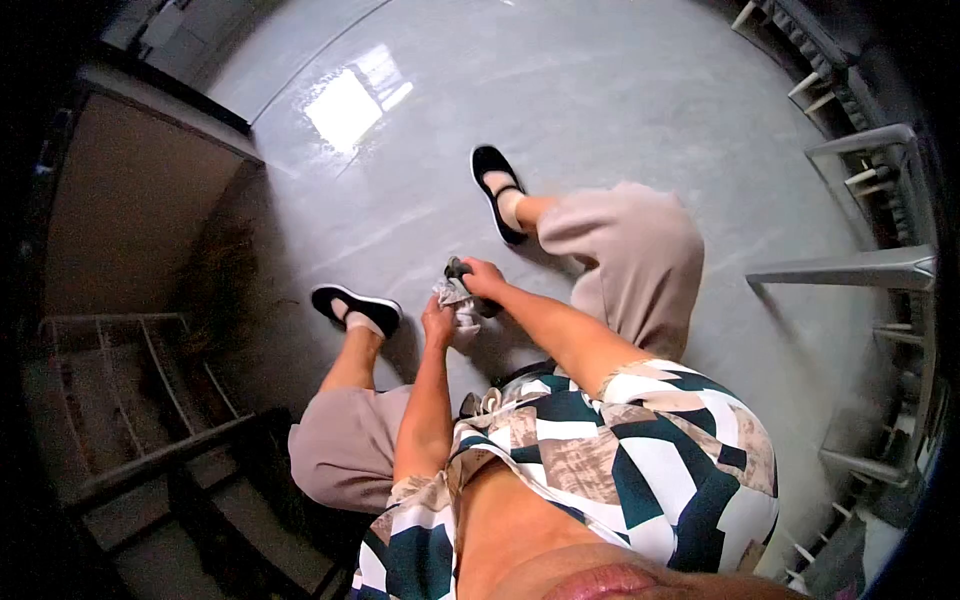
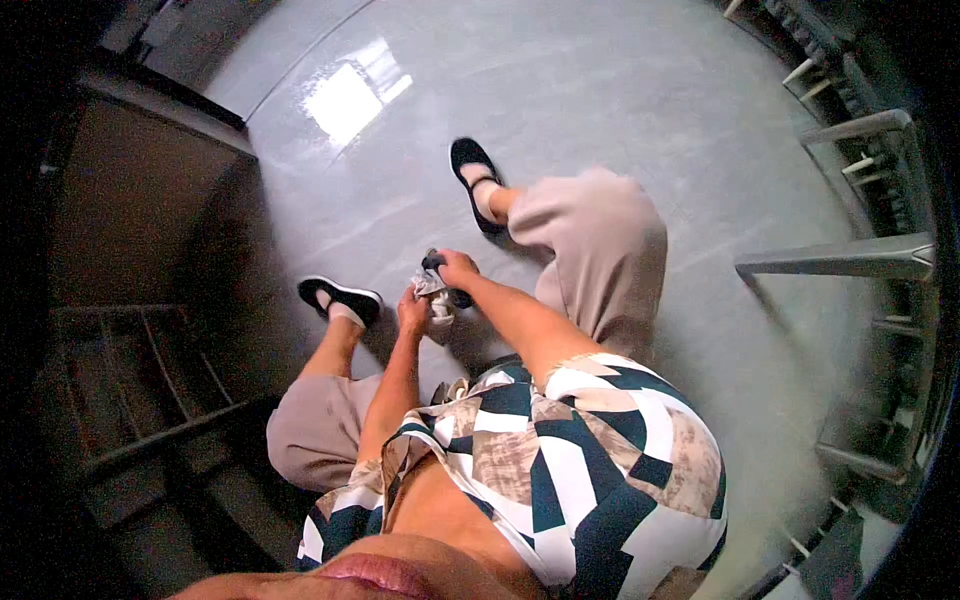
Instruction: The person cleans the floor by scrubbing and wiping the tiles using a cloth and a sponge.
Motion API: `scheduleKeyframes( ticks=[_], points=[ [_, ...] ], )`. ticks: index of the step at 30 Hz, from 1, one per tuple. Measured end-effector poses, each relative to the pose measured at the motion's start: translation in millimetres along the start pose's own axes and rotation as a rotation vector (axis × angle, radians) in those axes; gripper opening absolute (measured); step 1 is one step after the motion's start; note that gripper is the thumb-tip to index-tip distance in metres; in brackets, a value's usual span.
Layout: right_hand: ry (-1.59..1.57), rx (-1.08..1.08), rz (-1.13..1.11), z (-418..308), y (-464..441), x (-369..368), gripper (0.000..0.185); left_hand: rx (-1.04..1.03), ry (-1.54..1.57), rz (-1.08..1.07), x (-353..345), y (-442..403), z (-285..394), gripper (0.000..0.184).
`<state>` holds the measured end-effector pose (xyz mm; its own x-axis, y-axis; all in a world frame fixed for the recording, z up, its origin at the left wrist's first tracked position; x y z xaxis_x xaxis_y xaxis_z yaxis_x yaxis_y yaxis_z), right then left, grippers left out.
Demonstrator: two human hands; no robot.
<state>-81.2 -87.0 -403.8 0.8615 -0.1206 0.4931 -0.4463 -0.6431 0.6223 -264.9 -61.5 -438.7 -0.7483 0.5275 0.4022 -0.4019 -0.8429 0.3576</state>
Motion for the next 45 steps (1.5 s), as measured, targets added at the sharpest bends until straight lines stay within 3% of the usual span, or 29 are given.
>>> scheduleKeyframes(
  ticks=[6, 9, 11, 12, 13, 14, 17, 18, 21, 22, 23, 24, 26, 27, 29, 30, 31, 32, 33, 34, 35, 36, 37, 38, 39, 41, 42, 44, 45],
  points=[
    [-0.393, -0.106, 0.109, -18.7, -48.3, 32.4, 0.045, 0.045, 0.162, 0.170, 50.2, -25.4, 80.8, 0.034],
    [-0.539, -0.036, 0.158, -27.6, -103.1, 57.4, 0.040, -0.135, 0.268, 0.306, 78.0, -58.9, 63.7, 0.030],
    [-0.585, 0.014, 0.318, -54.5, -114.7, 107.9, 0.043, -0.234, 0.316, 0.330, 109.5, -65.7, 76.1, 0.025],
    [-0.534, -0.051, 0.390, -79.9, -90.3, 147.4, 0.044, -0.158, 0.240, 0.377, 130.2, -62.0, 80.4, 0.025],
    [-0.565, -0.005, 0.387, -72.2, -133.6, 155.9, 0.043, -0.083, 0.160, 0.426, 151.6, -58.4, 83.2, 0.024],
    [-0.501, 0.054, 0.479, -110.3, -112.4, 200.1, 0.042, -0.114, 0.239, 0.448, 171.5, -65.5, 82.7, 0.025],
    [-0.288, 0.119, 0.690, -115.3, -131.6, 278.7, 0.040, -0.201, 0.225, 0.514, 217.8, -50.8, 84.2, 0.027],
    [-0.237, 0.110, 0.733, -114.7, -122.5, 306.1, 0.040, -0.081, 0.117, 0.544, 235.0, -50.5, 49.8, 0.032],
    [-0.300, 0.042, 0.753, -43.3, -150.8, 392.2, 0.037, -0.142, 0.377, 0.487, 241.9, -51.9, -0.2, 0.038],
    [-0.169, 0.255, 1.042, -31.3, -134.3, 428.1, 0.036, 0.021, 0.125, 0.476, 243.2, -41.8, -8.5, 0.042],
    [0.063, 0.179, 1.072, -13.9, -131.5, 453.0, 0.038, 0.025, -0.243, 0.524, 246.5, -17.9, 36.4, 0.045],
    [0.294, 0.111, 1.103, 2.6, -126.8, 477.9, 0.041, 0.140, -0.264, 0.540, 243.7, -6.6, 16.0, 0.051],
    [-0.238, 0.116, 0.896, 63.2, -113.9, 504.6, 0.037, 0.025, -0.602, 0.478, 216.6, 6.3, 8.2, 0.061],
    [0.092, 0.048, 0.948, 89.8, -109.9, 521.1, 0.041, -0.088, -0.796, 0.450, 199.2, 10.8, 16.6, 0.065],
    [0.227, -0.310, 1.237, 67.2, -5.5, 503.4, 0.037, 0.034, -0.901, 0.456, 198.9, 31.4, 59.2, 0.070],
    [0.103, -0.288, 1.080, 43.5, 15.8, 486.5, 0.037, 0.078, -0.956, 0.422, 196.5, 50.0, 82.6, 0.073],
    [-0.034, -0.302, 0.971, 45.3, 31.5, 486.2, 0.036, 0.108, -0.572, 0.461, 197.9, 60.5, 81.3, 0.073],
    [-0.198, -0.341, 1.062, 83.2, 25.8, 492.6, 0.035, 0.141, -0.185, 0.428, 190.8, 65.8, 69.5, 0.074],
    [0.123, -0.393, 1.079, 117.4, 1.6, 506.6, 0.035, 0.139, 0.018, 0.429, 183.9, 70.6, 56.4, 0.067],
    [0.143, -0.383, 1.266, 96.4, 44.5, 515.1, 0.038, 0.118, 0.040, 0.453, 178.1, 85.2, 44.7, 0.061],
    [-0.021, -0.447, 1.271, 90.5, 53.5, 521.7, 0.044, 0.113, 0.024, 0.479, 176.3, 101.6, 32.3, 0.055],
    [0.155, -0.351, 1.496, 104.7, 42.4, 550.1, 0.047, 0.112, -0.042, 0.488, 175.4, 117.8, 24.2, 0.049],
    [0.058, -0.593, 1.317, 86.4, 51.1, 555.6, 0.052, -0.145, -0.782, 0.410, 175.7, 126.6, 75.6, 0.056],
    [0.009, -0.546, 1.374, 87.0, 55.5, 564.8, 0.054, -0.245, -0.854, 0.429, 174.2, 148.3, 84.5, 0.063],
    [-0.040, -0.491, 1.414, 89.2, 51.7, 572.9, 0.056, -0.069, -0.969, 0.416, 175.1, 168.3, 78.0, 0.062],
    [-0.056, -0.553, 1.350, 61.0, 66.1, 580.6, 0.060, -0.167, -0.906, 0.415, 171.3, 205.8, 90.6, 0.062],
    [0.012, -0.525, 1.323, 29.9, -6.6, 586.5, 0.062, -0.187, -0.916, 0.361, 174.6, 151.9, 92.7, 0.061],
    [0.176, -0.333, 1.236, -6.5, -58.0, 602.7, 0.060, -0.251, -0.980, 0.384, 179.8, 170.1, 96.1, 0.060],
    [0.259, -0.247, 1.116, -40.2, -87.4, 596.0, 0.055, -0.098, -0.503, 0.412, 183.4, 166.4, 76.3, 0.060]
  ],
)
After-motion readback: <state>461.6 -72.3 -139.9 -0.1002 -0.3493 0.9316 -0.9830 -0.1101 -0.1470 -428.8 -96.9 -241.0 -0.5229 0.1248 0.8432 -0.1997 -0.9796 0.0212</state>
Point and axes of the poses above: each hand's wrist, its own y-axis away from the middle knuckle, its own x-axis out of the back of the hand, z = x × y, the point moved 10 cm from there along -y, towards the middle knuckle, and after that the axes turned 11 degrees about -x, right-handed, at the moved point
